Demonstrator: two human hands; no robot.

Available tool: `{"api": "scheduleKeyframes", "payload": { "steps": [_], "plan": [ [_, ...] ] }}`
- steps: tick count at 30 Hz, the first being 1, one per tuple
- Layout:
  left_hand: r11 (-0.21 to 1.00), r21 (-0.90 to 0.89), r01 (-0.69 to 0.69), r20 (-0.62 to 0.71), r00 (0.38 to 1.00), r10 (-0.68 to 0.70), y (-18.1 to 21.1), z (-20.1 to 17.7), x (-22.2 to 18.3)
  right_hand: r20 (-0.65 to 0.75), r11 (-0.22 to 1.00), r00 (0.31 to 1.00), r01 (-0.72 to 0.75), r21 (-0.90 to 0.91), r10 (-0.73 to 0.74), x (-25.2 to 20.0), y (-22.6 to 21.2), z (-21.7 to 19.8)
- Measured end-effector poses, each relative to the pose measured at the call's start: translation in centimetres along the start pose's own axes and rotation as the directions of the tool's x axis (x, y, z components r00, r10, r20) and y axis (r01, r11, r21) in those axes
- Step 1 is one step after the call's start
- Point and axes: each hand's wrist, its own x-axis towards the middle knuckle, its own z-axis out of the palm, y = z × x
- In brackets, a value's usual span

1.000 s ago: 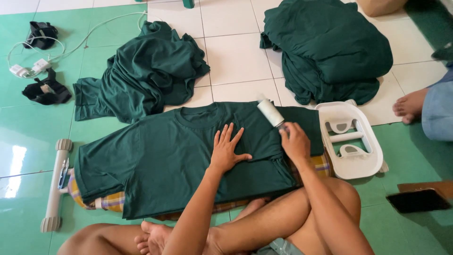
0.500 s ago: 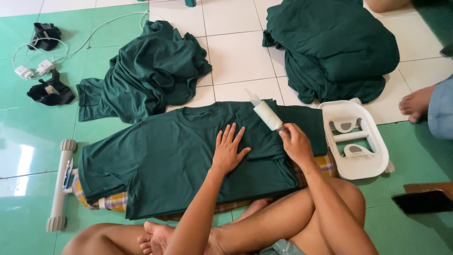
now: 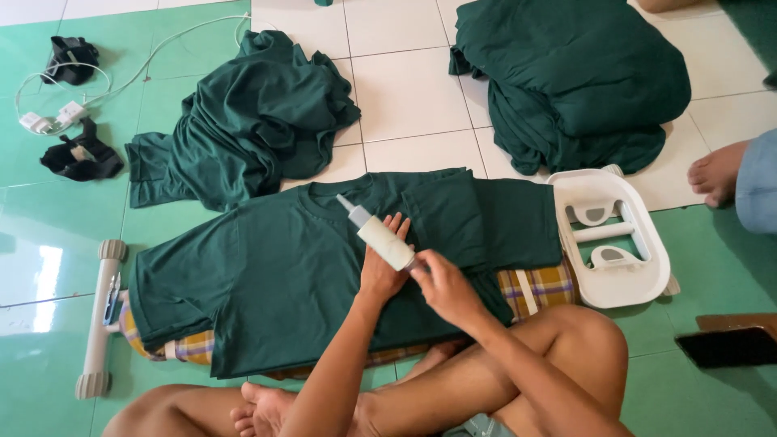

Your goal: Using a lint roller to remove debris and lint from a green t-shirt laid out on the floor.

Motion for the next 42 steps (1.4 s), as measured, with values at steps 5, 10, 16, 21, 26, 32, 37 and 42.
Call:
{"api": "scheduleKeyframes", "payload": {
  "steps": [5,10,16,21,26,32,37,42],
  "plan": [
    [0.991,-0.005,0.131,0.207,0.97,-0.127,0.2,0.1,0.2,0.017,0.999,1.0,0.017,-0.027,-0.017,0.7,1.1,0.8],
    [0.986,0.059,0.156,0.012,0.988,-0.157,0.8,0.5,0.2,-0.182,0.972,0.968,-0.198,-0.127,0.174,1.8,3.3,-1.3],
    [0.911,-0.372,0.18,-0.284,0.912,-0.296,-3.6,5.8,-1.9,-0.032,0.989,0.999,-0.017,-0.145,0.012,1.0,1.2,0.0],
    [0.924,-0.379,0.053,-0.461,0.855,-0.238,-1.9,2.9,-0.6,0.113,0.952,0.981,0.179,-0.25,-0.155,1.5,0.4,-1.8],
    [0.892,-0.39,0.228,-0.32,0.875,-0.363,-0.8,1.8,-0.4,0.112,0.938,0.985,0.159,-0.309,-0.13,2.6,2.5,-5.7],
    [0.913,-0.362,0.189,-0.195,0.942,-0.273,-0.2,0.2,-0.6,0.309,0.936,0.949,0.057,-0.349,0.058,2.7,3.2,-6.3],
    [0.976,-0.181,-0.121,-0.227,0.971,0.078,0.1,-0.2,-0.6,0.181,0.975,0.961,-0.192,-0.115,0.211,3.2,4.1,-6.5],
    [0.973,-0.184,-0.14,-0.18,0.978,0.107,0.1,0.1,-0.8,0.021,0.944,0.944,-0.329,-0.01,0.329,3.9,8.3,-5.8]
  ]
}}
